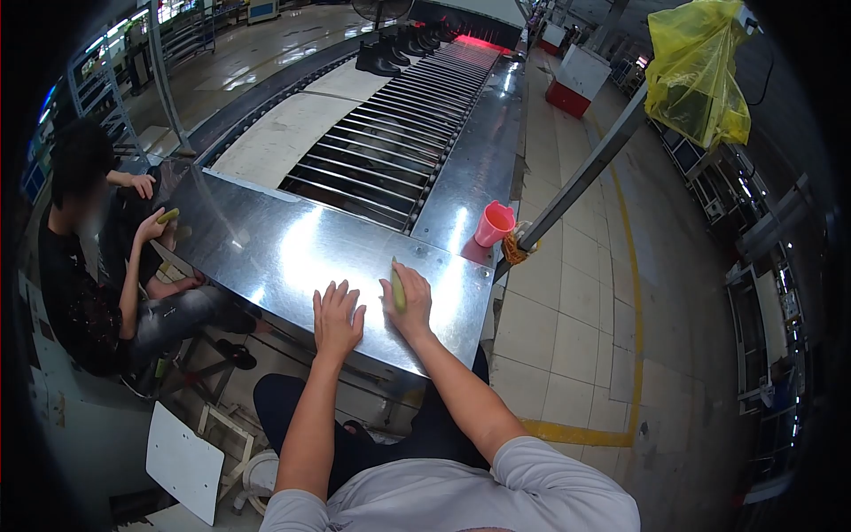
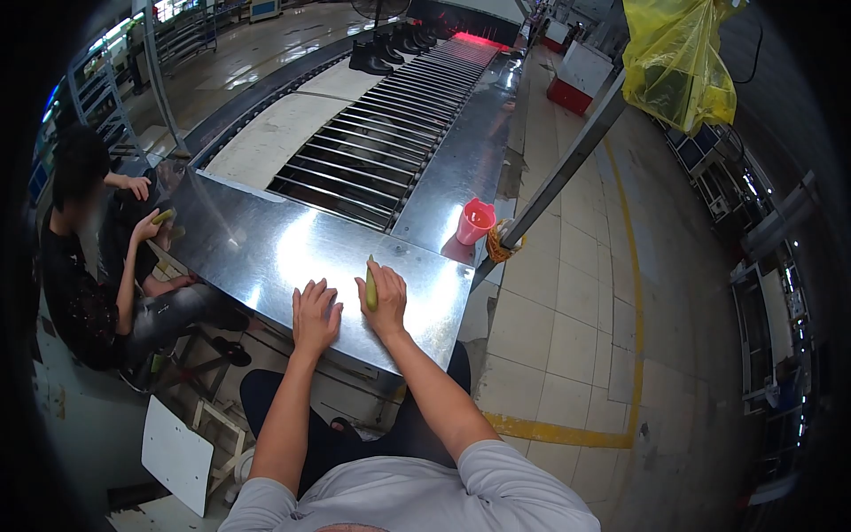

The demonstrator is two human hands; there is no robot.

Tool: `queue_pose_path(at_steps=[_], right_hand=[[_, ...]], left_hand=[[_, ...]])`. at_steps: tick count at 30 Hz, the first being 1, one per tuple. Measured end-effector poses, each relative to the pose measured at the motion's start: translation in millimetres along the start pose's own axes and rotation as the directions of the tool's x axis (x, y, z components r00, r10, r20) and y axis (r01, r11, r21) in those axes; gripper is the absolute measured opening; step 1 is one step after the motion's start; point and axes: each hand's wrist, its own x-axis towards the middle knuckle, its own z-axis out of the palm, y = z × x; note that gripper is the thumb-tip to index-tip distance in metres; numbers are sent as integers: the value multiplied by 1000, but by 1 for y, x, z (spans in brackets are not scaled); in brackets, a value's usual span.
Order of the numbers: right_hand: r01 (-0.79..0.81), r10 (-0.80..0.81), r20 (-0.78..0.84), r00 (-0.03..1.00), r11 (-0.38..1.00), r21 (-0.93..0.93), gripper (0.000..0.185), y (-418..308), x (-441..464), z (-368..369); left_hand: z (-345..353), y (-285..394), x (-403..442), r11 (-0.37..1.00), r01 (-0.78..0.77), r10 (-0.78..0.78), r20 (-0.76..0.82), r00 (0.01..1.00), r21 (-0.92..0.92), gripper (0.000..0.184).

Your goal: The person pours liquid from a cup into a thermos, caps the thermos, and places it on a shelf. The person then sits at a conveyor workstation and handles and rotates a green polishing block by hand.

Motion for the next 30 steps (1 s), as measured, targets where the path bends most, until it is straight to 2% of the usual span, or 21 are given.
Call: queue_pose_path(at_steps=[3, 9, 12, 15, 19, 20, 22, 24, 26, 28, 30], right_hand=[[-45, 46, 89, 995, 999, -11, 45, 1, -1, -1], [50, -50, -10, 999, 999, -12, 43, 0, 1, 0], [-17, 16, 29, 999, 999, 30, 43, 0, -1, -2], [-12, 11, 53, 999, 1000, 23, 44, 3, -4, 1], [31, -31, -12, 999, 998, -59, 43, -1, -1, -3], [16, -14, 30, 999, 998, -64, 44, 4, -5, 1], [-20, 55, 165, 985, 978, -206, 49, 2, -6, -3], [-39, 57, 105, 993, 985, -166, 50, 8, -12, 10], [-65, 67, 116, 991, 998, -28, 39, -2, -10, -1], [37, -28, 95, 995, 995, -95, 37, -4, -7, -4], [51, -39, 98, 994, 991, -125, 33, -8, -7, -4]], left_hand=[[0, 1, 2, 1000, -2, 2, -8, 1000, -3, 39], [4, -2, 2, 1000, -6, 6, -36, 999, 7, 35], [4, -1, 1, 1000, -2, 2, -25, 1000, 4, 36], [1, -1, 2, 1000, 8, -8, -12, 1000, -5, 38], [5, -5, 1, 1000, 2, -2, -14, 1000, 16, 35], [8, -7, 0, 1000, -13, 13, -7, 1000, 27, 34], [13, -13, -1, 998, -47, 49, -40, 998, 39, 32], [14, -16, 0, 996, -68, 69, -25, 997, 63, 32], [15, -20, 0, 993, -88, 90, -13, 996, 77, 34], [17, -23, 0, 991, -94, 96, -19, 995, 98, 36], [19, -32, 3, 985, -120, 121, -6, 993, 123, 38]])
